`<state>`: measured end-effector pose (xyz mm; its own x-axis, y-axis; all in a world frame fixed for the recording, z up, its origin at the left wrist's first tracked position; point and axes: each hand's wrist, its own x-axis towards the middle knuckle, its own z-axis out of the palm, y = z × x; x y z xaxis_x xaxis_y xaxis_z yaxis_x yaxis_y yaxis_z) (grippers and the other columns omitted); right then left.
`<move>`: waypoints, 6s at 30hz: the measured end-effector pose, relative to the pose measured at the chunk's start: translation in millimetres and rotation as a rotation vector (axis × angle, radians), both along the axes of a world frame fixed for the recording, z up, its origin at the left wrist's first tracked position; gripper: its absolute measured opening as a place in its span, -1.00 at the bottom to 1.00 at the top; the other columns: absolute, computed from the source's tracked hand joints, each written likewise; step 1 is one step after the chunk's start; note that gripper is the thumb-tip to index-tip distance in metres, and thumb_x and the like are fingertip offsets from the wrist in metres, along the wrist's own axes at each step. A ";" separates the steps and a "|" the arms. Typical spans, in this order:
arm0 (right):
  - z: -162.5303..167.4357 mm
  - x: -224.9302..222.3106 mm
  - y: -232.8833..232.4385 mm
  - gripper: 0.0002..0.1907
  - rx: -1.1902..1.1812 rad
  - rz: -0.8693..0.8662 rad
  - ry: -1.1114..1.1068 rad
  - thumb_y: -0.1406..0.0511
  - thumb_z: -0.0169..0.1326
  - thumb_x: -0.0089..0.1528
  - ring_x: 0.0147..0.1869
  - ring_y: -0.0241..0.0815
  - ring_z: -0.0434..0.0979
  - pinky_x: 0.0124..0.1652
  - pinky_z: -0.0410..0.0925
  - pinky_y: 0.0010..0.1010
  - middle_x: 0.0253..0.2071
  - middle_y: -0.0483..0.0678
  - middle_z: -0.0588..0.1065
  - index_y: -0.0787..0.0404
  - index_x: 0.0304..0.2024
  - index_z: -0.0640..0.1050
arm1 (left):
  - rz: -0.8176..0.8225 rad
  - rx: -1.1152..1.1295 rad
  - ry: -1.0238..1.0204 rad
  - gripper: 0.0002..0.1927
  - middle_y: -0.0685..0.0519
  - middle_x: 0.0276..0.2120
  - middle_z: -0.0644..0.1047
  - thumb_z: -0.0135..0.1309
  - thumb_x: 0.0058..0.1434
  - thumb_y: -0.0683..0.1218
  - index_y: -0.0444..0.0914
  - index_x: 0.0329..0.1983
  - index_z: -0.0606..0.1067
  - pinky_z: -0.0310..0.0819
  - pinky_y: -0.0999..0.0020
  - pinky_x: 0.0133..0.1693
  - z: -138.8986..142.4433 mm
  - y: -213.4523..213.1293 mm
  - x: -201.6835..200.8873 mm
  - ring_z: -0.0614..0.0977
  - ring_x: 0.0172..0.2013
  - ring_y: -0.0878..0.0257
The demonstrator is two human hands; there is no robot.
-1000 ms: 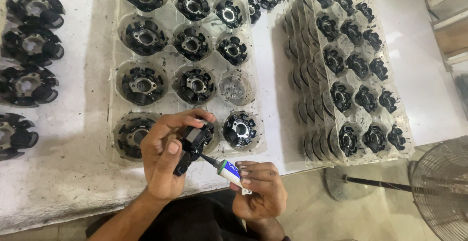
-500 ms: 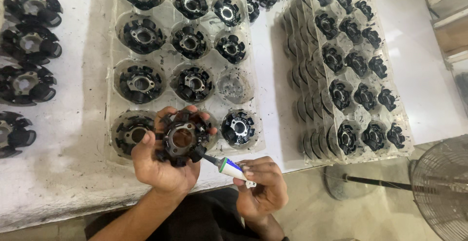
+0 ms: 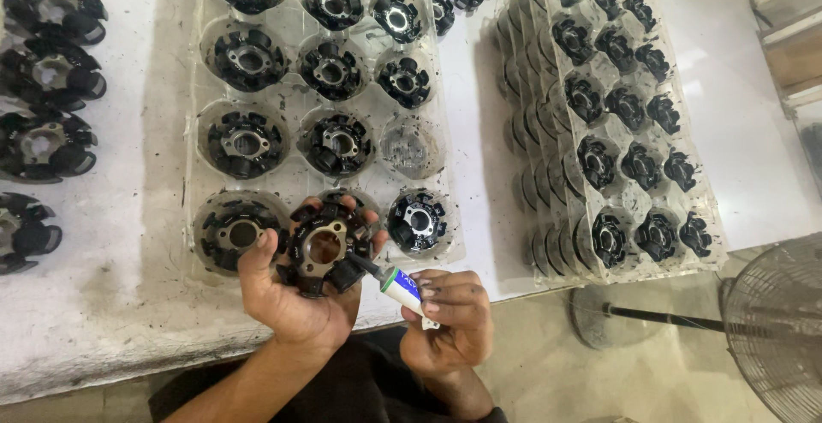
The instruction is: The person picks black plastic rotor parts from a tray one at a time and squeezes adhesive from a small tube onto each part's hub, then places the treated part back into the tray. Midway the person wipes the glue tube with a cloth before resuming applying adhesive to more parts.
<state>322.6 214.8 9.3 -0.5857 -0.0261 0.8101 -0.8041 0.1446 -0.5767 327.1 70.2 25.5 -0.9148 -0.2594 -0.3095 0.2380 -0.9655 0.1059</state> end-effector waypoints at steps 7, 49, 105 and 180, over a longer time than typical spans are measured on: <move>-1.8 2.8 4.1 -0.76 0.028 -0.019 -0.001 0.51 0.26 0.16 -0.19 -0.11 0.54 -0.18 0.64 -0.16 -0.27 0.06 0.45 0.31 -0.27 0.42 | -0.007 0.057 0.020 -0.43 -0.21 -0.04 0.54 0.01 0.17 0.25 -0.28 0.02 0.47 0.47 -0.26 0.07 -5.0 -0.3 -1.4 0.58 0.03 -0.22; -20.7 -3.4 50.1 -0.75 -0.360 -0.163 -0.091 0.38 0.23 0.33 -0.18 -0.20 0.48 -0.15 0.38 -0.47 -0.22 0.00 0.40 0.29 -0.08 0.41 | -0.074 -2.483 0.107 -0.86 0.01 -0.39 0.64 0.13 0.39 -0.04 -0.18 -0.13 0.62 0.53 0.21 -0.35 -25.6 -45.0 -206.6 0.64 -0.45 0.14; -8.0 -1.3 -7.2 -0.63 0.024 0.090 -0.078 0.63 0.32 -0.02 -0.13 -0.06 0.60 -0.14 0.55 -0.25 -0.26 0.01 0.53 0.25 -0.28 0.49 | 0.264 -0.982 0.441 -0.54 -0.26 0.06 0.49 0.09 0.46 0.11 -0.40 0.09 0.42 0.48 0.09 0.27 -5.1 -56.3 -10.6 0.58 0.13 0.00; 2.1 -1.1 -5.3 -0.59 0.122 -0.006 0.005 0.66 0.27 -0.05 -0.23 -0.09 0.58 -0.17 0.57 -0.22 -0.30 0.01 0.49 0.26 -0.26 0.45 | -0.016 0.117 0.063 -0.56 -0.23 -0.02 0.56 0.04 0.22 0.12 -0.30 -0.02 0.50 0.47 -0.12 0.11 -9.3 -15.0 2.3 0.59 0.03 -0.23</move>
